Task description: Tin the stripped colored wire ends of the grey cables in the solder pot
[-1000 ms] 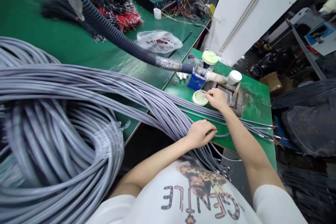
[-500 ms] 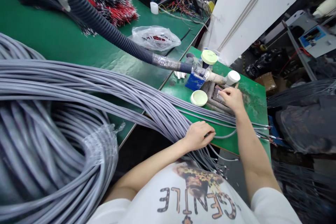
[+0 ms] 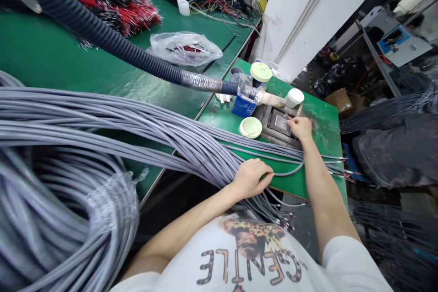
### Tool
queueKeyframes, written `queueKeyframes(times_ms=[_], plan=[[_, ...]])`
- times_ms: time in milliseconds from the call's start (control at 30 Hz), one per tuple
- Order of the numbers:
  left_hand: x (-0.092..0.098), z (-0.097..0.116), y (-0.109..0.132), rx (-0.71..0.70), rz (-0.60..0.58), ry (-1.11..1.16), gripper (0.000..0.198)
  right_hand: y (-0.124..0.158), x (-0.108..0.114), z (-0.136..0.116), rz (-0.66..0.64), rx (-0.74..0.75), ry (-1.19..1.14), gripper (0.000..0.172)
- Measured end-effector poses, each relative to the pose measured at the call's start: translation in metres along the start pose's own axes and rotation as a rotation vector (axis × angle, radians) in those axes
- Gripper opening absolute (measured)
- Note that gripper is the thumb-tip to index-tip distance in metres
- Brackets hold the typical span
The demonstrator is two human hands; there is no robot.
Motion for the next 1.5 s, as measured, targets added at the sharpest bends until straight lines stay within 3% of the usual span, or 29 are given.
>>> queueKeyframes(times_ms=[167,300,400,533,700,900,1067,1233,1400,1500], plan=[[-0.001,-0.001,0.001,0.009,0.0,0.008,0.014,-0.002,-0.004,0.002,-0.017,-0.007,0.007,0.03],[-0.001,-0.001,0.001,0.006,0.0,0.009,0.014,0.002,0.006,-0.004,-0.019,0.017,-0.004,0.03],[-0.002,-0.001,0.001,0.006,0.002,-0.007,0.013,0.014,0.025,-0.033,-0.018,0.167,-0.122,0.03],[-0.002,0.001,0.0,-0.011,0.002,-0.012,0.014,0.037,0.04,-0.094,-0.064,0.428,-0.322,0.028],[-0.003,0.0,0.0,-0.021,0.008,-0.023,0.014,0.048,0.019,-0.147,-0.138,0.503,-0.284,0.025],[-0.004,-0.001,0.001,-0.022,0.007,-0.038,0.014,0.05,-0.016,-0.169,-0.221,0.504,-0.112,0.025],[-0.004,0.0,0.0,-0.04,0.01,-0.052,0.014,0.049,-0.028,-0.17,-0.239,0.487,0.0,0.026],[-0.003,-0.001,0.0,-0.034,0.025,-0.03,0.013,0.047,-0.006,-0.159,-0.192,0.502,-0.079,0.028],[-0.002,-0.001,0.0,-0.021,0.027,0.007,0.013,0.032,0.031,-0.105,-0.066,0.42,-0.166,0.031],[-0.001,0.0,0.0,-0.018,0.027,0.013,0.014,0.019,0.037,-0.062,0.017,0.293,-0.093,0.033]])
Point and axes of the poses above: each hand's wrist, its own y-axis away from the middle knuckle, its own x-axis out of the back of the hand, z = x × y, the point moved 9 cm from there along -y, towards the middle knuckle, and after that the axes turned 7 degrees about -y, right-handed, at the moved point
